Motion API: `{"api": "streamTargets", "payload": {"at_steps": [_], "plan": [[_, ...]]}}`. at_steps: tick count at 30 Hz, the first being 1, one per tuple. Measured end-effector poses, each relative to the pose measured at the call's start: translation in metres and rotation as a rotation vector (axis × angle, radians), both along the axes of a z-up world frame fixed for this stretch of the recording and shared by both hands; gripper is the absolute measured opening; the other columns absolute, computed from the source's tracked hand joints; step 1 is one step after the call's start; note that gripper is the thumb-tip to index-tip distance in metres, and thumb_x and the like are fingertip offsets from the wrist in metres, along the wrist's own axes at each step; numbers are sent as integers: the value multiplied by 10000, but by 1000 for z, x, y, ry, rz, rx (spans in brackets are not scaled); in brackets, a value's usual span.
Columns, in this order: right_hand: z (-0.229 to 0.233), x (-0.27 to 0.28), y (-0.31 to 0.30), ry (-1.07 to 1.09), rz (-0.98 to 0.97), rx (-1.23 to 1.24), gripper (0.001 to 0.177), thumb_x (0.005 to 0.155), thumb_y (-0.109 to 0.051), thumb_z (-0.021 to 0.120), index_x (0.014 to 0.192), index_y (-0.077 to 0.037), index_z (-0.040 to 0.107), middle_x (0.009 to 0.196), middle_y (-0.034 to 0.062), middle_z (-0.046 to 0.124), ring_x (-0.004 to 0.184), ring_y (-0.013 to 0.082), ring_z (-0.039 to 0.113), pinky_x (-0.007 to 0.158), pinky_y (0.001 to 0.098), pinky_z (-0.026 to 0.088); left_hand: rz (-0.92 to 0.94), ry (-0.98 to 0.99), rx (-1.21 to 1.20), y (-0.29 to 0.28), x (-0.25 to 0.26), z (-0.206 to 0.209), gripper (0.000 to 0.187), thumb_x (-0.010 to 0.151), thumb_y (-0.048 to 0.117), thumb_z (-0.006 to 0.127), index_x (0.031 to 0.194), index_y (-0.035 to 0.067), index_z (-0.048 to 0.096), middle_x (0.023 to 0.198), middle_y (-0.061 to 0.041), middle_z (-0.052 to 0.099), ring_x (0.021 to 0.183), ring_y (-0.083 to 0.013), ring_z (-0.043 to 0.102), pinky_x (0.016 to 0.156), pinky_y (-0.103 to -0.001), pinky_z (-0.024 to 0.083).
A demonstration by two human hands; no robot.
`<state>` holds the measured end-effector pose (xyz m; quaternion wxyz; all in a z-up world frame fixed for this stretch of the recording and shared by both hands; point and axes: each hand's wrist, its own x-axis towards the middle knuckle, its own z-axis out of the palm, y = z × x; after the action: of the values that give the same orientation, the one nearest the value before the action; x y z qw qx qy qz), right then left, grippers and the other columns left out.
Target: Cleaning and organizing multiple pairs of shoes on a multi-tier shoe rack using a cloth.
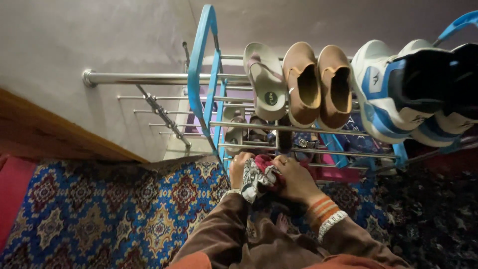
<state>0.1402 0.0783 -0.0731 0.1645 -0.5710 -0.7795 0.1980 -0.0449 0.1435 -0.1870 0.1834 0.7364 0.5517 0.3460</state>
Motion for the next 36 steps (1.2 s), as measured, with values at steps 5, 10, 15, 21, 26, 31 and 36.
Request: {"api": "streamTargets", "payload": {"at_steps": [5, 10, 15, 21, 26, 31, 36], "plan": [[-44, -11, 9, 22, 26, -116, 727, 633, -287, 869, 1279, -100, 595, 1310, 128, 589, 1204, 360, 576, 980, 441, 504, 103, -43, -452, 60, -33, -249, 260, 982, 237, 574, 1132, 52, 676, 1162, -226, 676, 1137, -422, 611, 947, -498, 490], [-152, 2, 37, -87, 17, -185, 936, 585, -285, 926, 1379, -39, 495, 1412, 200, 521, 1237, 377, 541, 1034, 426, 454, 327, -93, -321, 68, -33, -253, 671, 860, 293, 695, 1372, -99, 507, 1305, -318, 593, 1250, -458, 528, 1082, -468, 429], [-137, -5, 40, 84, 172, -92, 562, 685, -265, 871, 1188, -119, 667, 1158, 142, 694, 1059, 331, 644, 980, 409, 493, 397, 4, -429, 61, -19, -142, 711, 894, 285, 698, 1461, -43, 424, 1485, -286, 475, 1385, -435, 457, 1172, -441, 365], [-155, 6, 30, 296, 230, 56, 225, 761, -197, 789, 982, -169, 753, 1008, 68, 749, 957, 272, 667, 881, 381, 527, 500, 43, -671, 74, 5, -51, 985, 823, 330, 783, 1568, 81, 188, 1552, -234, 348, 1431, -384, 400, 1138, -431, 404], [-126, 9, 27, 192, 158, -52, 338, 705, -212, 808, 1029, -151, 740, 1053, 70, 735, 1016, 297, 629, 902, 404, 516, 528, 47, -612, 97, -1, -76, 1121, 724, 436, 861, 1533, 41, 195, 1529, -203, 398, 1346, -377, 476, 1064, -451, 458], [-108, 11, 23, 78, -15, -327, 533, 646, -280, 863, 1142, -168, 703, 1211, 85, 655, 1096, 307, 590, 928, 426, 496, 563, 55, -686, 102, -3, -73, 1152, 579, 462, 903, 1492, 24, 353, 1415, -176, 533, 1294, -353, 562, 1062, -446, 497], [-167, 24, 23, 115, -39, -221, 628, 657, -341, 876, 1227, -168, 680, 1231, 76, 693, 1147, 285, 627, 1000, 399, 507, 601, 63, -816, 101, 11, -140, 1094, 575, 644, 931, 1402, 130, 431, 1387, -247, 445, 1312, -421, 413, 1092, -468, 366]]}}
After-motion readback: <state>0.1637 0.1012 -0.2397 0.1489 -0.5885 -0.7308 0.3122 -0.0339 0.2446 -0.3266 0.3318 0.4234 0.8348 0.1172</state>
